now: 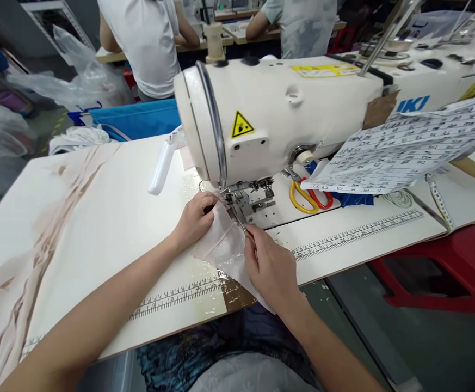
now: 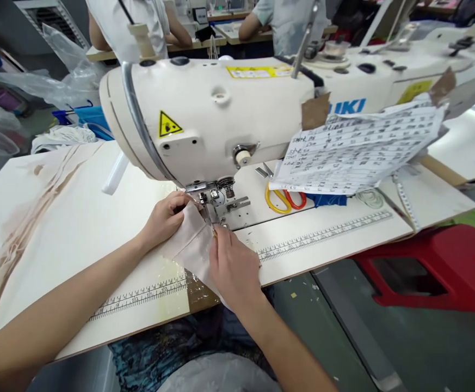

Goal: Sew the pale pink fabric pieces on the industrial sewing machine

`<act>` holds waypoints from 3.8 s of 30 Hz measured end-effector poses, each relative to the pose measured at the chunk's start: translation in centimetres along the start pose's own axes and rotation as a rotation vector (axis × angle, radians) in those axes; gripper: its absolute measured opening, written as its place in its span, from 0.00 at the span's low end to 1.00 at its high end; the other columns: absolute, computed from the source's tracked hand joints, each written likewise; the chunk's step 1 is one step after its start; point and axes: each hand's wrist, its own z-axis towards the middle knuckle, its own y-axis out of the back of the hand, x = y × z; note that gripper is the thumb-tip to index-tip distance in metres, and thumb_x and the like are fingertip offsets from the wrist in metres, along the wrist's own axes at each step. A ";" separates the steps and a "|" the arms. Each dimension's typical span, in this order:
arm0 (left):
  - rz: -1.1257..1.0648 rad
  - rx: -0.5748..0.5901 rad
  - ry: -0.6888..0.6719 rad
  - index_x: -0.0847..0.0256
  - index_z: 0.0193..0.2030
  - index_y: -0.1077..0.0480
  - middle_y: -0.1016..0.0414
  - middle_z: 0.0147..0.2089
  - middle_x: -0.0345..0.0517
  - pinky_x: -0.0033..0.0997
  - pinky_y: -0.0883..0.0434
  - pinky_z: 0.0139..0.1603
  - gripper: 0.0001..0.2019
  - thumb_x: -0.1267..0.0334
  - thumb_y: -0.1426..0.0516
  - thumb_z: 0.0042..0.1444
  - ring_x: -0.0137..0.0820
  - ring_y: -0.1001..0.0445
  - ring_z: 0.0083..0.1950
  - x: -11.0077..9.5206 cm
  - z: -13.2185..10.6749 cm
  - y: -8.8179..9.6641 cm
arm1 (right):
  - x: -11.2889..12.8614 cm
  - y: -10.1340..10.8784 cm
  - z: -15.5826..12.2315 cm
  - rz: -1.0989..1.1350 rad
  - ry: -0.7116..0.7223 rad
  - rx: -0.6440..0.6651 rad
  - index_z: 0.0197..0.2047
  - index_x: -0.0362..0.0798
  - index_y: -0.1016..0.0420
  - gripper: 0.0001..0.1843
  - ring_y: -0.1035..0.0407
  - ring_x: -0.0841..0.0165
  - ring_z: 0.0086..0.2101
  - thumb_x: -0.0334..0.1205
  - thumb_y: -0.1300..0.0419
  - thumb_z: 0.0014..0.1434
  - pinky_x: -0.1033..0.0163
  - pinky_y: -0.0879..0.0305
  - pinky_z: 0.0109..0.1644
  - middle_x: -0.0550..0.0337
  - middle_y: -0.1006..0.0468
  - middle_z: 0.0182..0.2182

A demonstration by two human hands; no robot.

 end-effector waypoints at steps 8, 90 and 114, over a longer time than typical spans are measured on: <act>-0.022 -0.028 0.030 0.57 0.33 0.25 0.22 0.41 0.44 0.38 0.28 0.50 0.09 0.63 0.46 0.59 0.35 0.25 0.45 -0.1 0.1 -0.1 | -0.1 -0.5 0.3 -0.026 -0.009 0.027 0.52 0.43 0.24 0.15 0.21 0.65 0.30 0.32 0.48 0.67 0.63 0.37 0.26 0.56 0.14 0.37; 0.657 0.099 -0.360 0.76 0.50 0.27 0.28 0.54 0.63 0.45 0.24 0.53 0.15 0.69 0.51 0.65 0.45 0.32 0.55 -3.9 -2.6 -1.5 | -0.1 4.9 -7.6 0.167 0.045 0.130 0.53 0.45 0.32 0.15 0.22 0.67 0.27 0.30 0.54 0.68 0.67 0.28 0.26 0.55 0.21 0.34; 0.766 0.186 -0.283 0.76 0.60 0.31 0.30 0.61 0.63 0.44 0.33 0.60 0.21 0.65 0.54 0.67 0.47 0.33 0.63 -4.4 -3.8 -1.7 | -0.3 5.7 -5.4 0.192 0.104 0.278 0.39 0.45 0.26 0.14 0.35 0.72 0.18 0.27 0.52 0.61 0.70 0.42 0.20 0.62 0.26 0.24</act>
